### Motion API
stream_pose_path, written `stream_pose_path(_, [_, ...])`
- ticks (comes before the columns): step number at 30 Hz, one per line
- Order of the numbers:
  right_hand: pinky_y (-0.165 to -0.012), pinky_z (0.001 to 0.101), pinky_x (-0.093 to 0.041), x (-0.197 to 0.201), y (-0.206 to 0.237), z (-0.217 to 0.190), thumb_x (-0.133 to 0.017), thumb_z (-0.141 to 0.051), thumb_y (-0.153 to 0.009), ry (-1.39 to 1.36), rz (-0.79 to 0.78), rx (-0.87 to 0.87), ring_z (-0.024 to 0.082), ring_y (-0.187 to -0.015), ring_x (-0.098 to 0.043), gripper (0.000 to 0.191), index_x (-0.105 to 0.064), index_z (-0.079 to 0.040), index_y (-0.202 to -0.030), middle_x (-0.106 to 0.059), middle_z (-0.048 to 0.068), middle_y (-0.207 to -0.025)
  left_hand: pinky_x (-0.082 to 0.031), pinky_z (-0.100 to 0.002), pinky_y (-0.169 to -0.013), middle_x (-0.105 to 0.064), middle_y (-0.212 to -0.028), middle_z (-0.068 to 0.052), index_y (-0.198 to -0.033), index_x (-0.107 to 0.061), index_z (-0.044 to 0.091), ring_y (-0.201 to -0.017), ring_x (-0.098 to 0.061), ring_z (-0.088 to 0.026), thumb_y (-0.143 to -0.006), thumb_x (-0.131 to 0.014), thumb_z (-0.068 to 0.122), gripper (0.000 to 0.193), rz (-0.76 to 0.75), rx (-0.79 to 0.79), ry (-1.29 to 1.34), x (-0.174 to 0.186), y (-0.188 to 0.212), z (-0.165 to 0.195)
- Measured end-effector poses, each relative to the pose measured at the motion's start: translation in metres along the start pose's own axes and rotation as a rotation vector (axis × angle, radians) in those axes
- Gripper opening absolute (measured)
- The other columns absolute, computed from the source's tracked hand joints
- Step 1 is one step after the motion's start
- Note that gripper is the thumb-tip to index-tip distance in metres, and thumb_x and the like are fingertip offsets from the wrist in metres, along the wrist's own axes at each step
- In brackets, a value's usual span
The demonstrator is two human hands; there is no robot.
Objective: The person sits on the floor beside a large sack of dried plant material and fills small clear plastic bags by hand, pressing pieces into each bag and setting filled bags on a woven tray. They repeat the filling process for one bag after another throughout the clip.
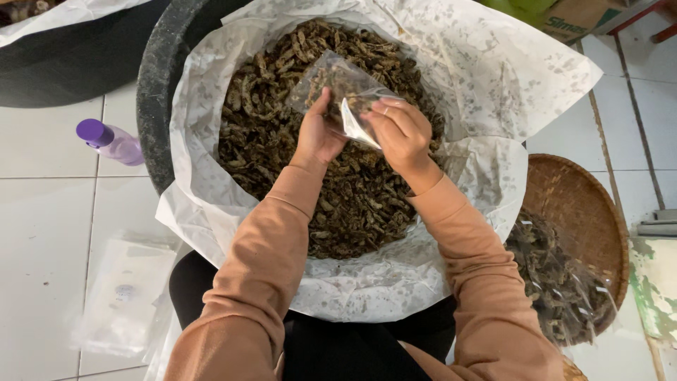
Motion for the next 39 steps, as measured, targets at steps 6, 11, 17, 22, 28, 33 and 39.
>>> stream_pose_path(6, [-0.099,0.0451,-0.053,-0.033,0.04,0.04,-0.07,-0.001,-0.098,-0.257,-0.209,-0.465,0.023,-0.118,-0.07,0.028,-0.072,-0.009,-0.125,-0.076,0.011,-0.125,-0.044,-0.058,-0.114,-0.059,-0.138,-0.019,-0.138,-0.053,0.004,-0.13,-0.057,-0.035,-0.108,-0.039,0.04,0.049,0.101,-0.243,0.15,0.02,-0.001,0.04])
stream_pose_path(11, [-0.088,0.0445,-0.057,-0.095,0.127,0.046,-0.075,-0.009,-0.08,-0.147,-0.709,-0.442,0.035,-0.102,-0.067,0.052,-0.062,-0.008,-0.13,-0.06,0.022,-0.128,-0.04,-0.059,-0.117,-0.054,-0.143,-0.012,-0.145,-0.047,0.009,-0.132,-0.052,-0.033,-0.106,-0.043,0.049,0.056,0.036,-0.332,0.228,0.015,0.005,0.061])
stream_pose_path(17, [-0.081,0.0396,-0.061,-0.098,0.123,0.056,-0.076,-0.001,-0.092,-0.032,-0.629,-0.338,0.031,-0.097,-0.07,0.018,-0.065,-0.002,-0.106,-0.066,0.014,-0.108,-0.036,-0.059,-0.119,-0.049,-0.148,-0.012,-0.148,-0.046,0.009,-0.138,-0.047,-0.033,-0.105,-0.046,0.052,0.061,0.15,-0.338,0.228,0.016,0.005,0.062])
stream_pose_path(22, [-0.076,0.0282,-0.063,-0.01,0.057,0.05,-0.076,0.007,-0.099,-0.401,0.245,-0.463,0.021,-0.091,-0.071,0.018,-0.061,0.005,-0.109,-0.065,0.017,-0.113,-0.036,-0.058,-0.123,-0.049,-0.152,-0.011,-0.151,-0.044,0.009,-0.141,-0.047,-0.034,-0.106,-0.042,0.05,0.06,-0.051,-0.409,0.295,0.019,0.0,0.072])
stream_pose_path(28, [-0.078,0.0309,-0.066,0.007,0.025,0.003,-0.08,0.01,-0.092,-0.355,0.231,-0.16,0.023,-0.101,-0.075,0.023,-0.059,0.002,-0.096,-0.068,0.015,-0.112,-0.04,-0.058,-0.118,-0.051,-0.148,-0.013,-0.147,-0.046,0.009,-0.137,-0.051,-0.034,-0.106,-0.041,0.049,0.058,0.036,-0.356,0.112,0.019,0.0,0.058])
stream_pose_path(33, [-0.086,0.0321,-0.065,-0.005,0.017,0.008,-0.074,0.01,-0.099,-0.388,0.074,-0.313,0.023,-0.109,-0.075,0.018,-0.059,0.002,-0.094,-0.069,0.016,-0.116,-0.044,-0.056,-0.117,-0.056,-0.143,-0.016,-0.144,-0.049,0.005,-0.133,-0.054,-0.034,-0.11,-0.044,0.048,0.055,-0.084,-0.181,0.011,0.003,0.002,0.023])
stream_pose_path(39, [-0.104,0.0384,-0.061,-0.012,0.003,0.062,-0.065,0.002,-0.104,-0.567,-0.165,-0.646,0.025,-0.123,-0.071,0.022,-0.075,-0.007,-0.122,-0.073,0.011,-0.13,-0.049,-0.054,-0.112,-0.055,-0.142,-0.016,-0.146,-0.046,0.007,-0.132,-0.055,-0.032,-0.107,-0.038,0.048,0.057,0.063,-0.349,0.101,0.015,0.004,0.047])
Point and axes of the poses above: each hand's wrist, its own y-axis away from the middle knuckle, its own x-axis out of the back of the hand, z = x × y, the point moved 4 cm from there along -y, towards the middle knuckle
